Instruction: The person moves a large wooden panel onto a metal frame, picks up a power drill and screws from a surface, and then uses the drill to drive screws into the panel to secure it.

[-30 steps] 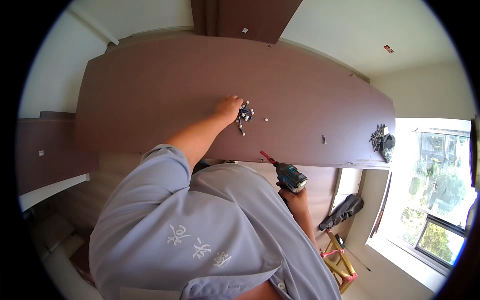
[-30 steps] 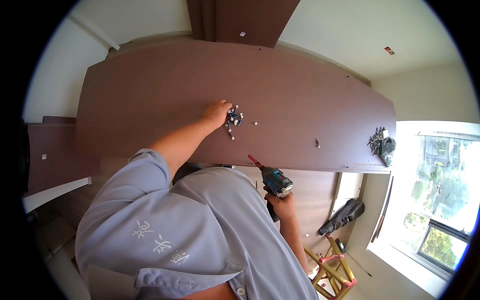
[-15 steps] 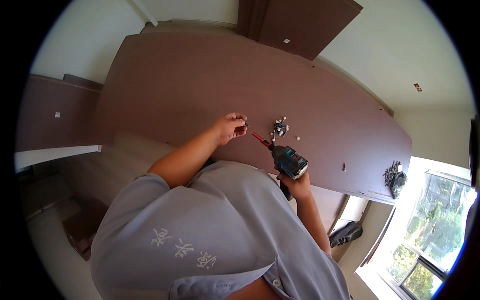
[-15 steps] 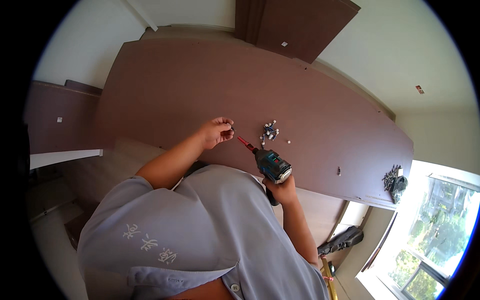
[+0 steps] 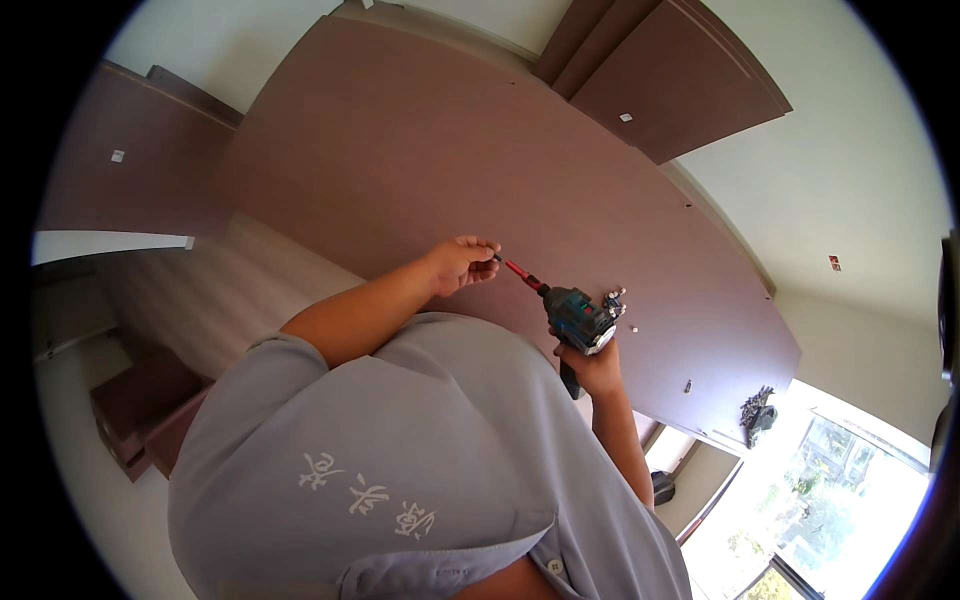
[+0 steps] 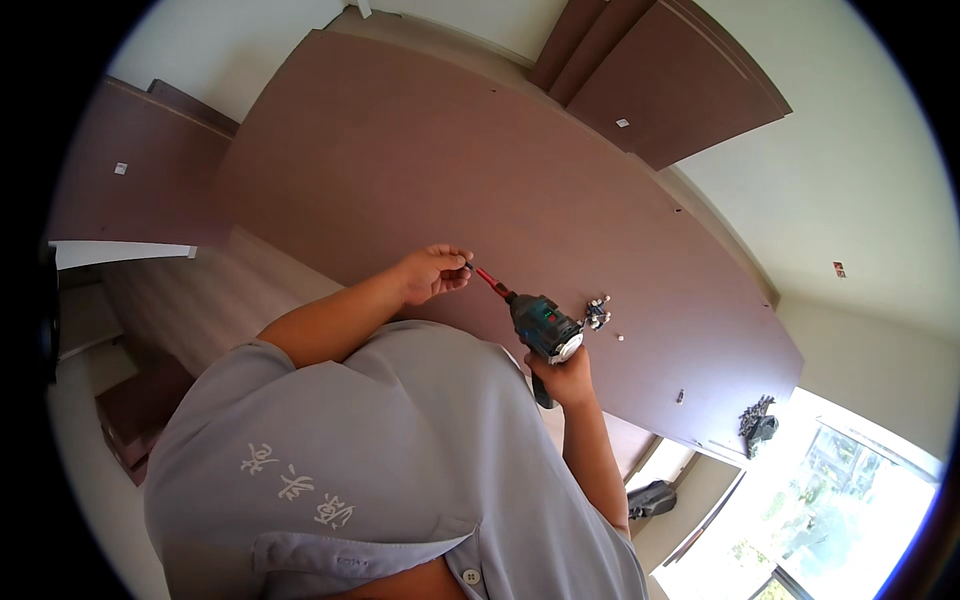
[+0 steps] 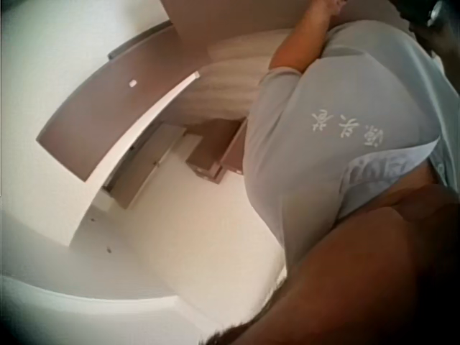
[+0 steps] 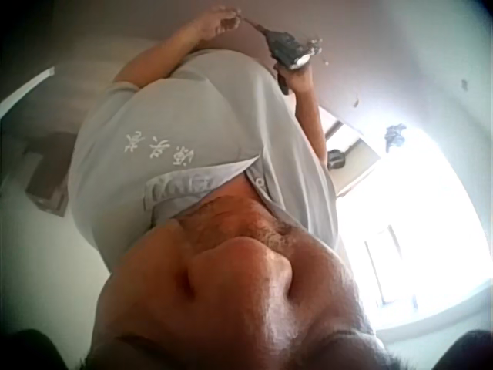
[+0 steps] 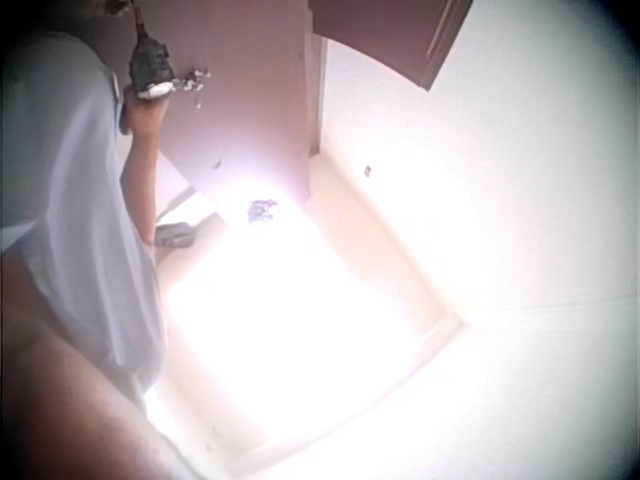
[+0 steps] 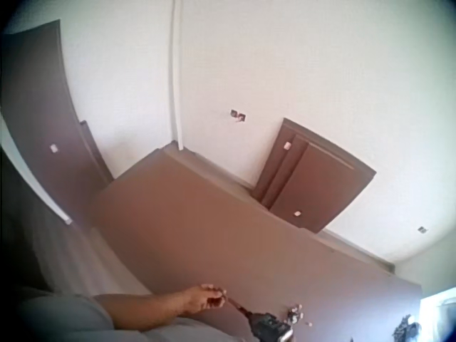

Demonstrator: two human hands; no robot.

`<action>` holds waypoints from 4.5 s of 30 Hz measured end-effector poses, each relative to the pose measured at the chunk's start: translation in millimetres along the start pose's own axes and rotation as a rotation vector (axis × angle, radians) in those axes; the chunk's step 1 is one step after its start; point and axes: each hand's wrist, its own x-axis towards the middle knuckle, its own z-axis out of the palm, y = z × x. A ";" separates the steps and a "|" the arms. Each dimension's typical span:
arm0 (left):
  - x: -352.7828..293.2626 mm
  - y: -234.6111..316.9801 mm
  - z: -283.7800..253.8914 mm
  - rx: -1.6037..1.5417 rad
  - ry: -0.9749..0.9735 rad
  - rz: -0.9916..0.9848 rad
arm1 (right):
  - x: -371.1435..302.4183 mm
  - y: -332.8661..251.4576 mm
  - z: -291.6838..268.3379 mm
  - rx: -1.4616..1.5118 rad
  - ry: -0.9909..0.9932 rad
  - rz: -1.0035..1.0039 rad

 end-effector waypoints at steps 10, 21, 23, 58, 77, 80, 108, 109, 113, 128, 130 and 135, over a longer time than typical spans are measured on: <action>14.0 41.7 -42.2 0.516 -0.036 0.050 | 81.4 -36.6 61.5 -0.001 0.086 0.136; 16.3 119.7 -130.0 0.634 0.405 -0.122 | 325.6 -105.7 58.0 -0.157 0.296 0.072; 18.1 122.8 -129.8 0.614 0.387 -0.153 | 369.3 -121.1 56.3 -0.221 0.316 0.056; -6.3 92.4 -115.1 0.871 0.121 -0.265 | 484.4 -204.3 71.5 -0.998 0.083 0.086; -4.9 86.8 -103.3 0.903 0.301 -0.238 | 401.1 -248.8 38.6 -0.869 -0.014 -0.190; 2.5 72.7 -115.2 0.874 0.345 -0.180 | 300.6 -218.0 -10.5 -0.507 0.015 -0.185; 172.2 -160.3 164.2 1.962 -0.322 1.112 | -310.5 189.9 -117.3 0.788 1.051 0.066; 162.3 -144.5 150.7 1.947 -0.294 1.091 | -296.8 187.8 -116.6 0.784 1.015 0.058; 115.5 -77.9 65.6 1.875 0.032 1.088 | -247.5 172.0 -108.7 0.738 0.878 0.018; -15.0 171.9 -242.0 1.558 0.647 1.255 | -35.4 26.6 140.4 0.534 0.471 -0.127; -9.6 176.4 -246.9 1.452 0.578 1.240 | 3.3 1.4 188.2 0.547 0.448 -0.110; -22.7 219.8 -270.8 1.170 0.425 0.978 | 55.4 -77.7 328.6 0.532 0.331 -0.009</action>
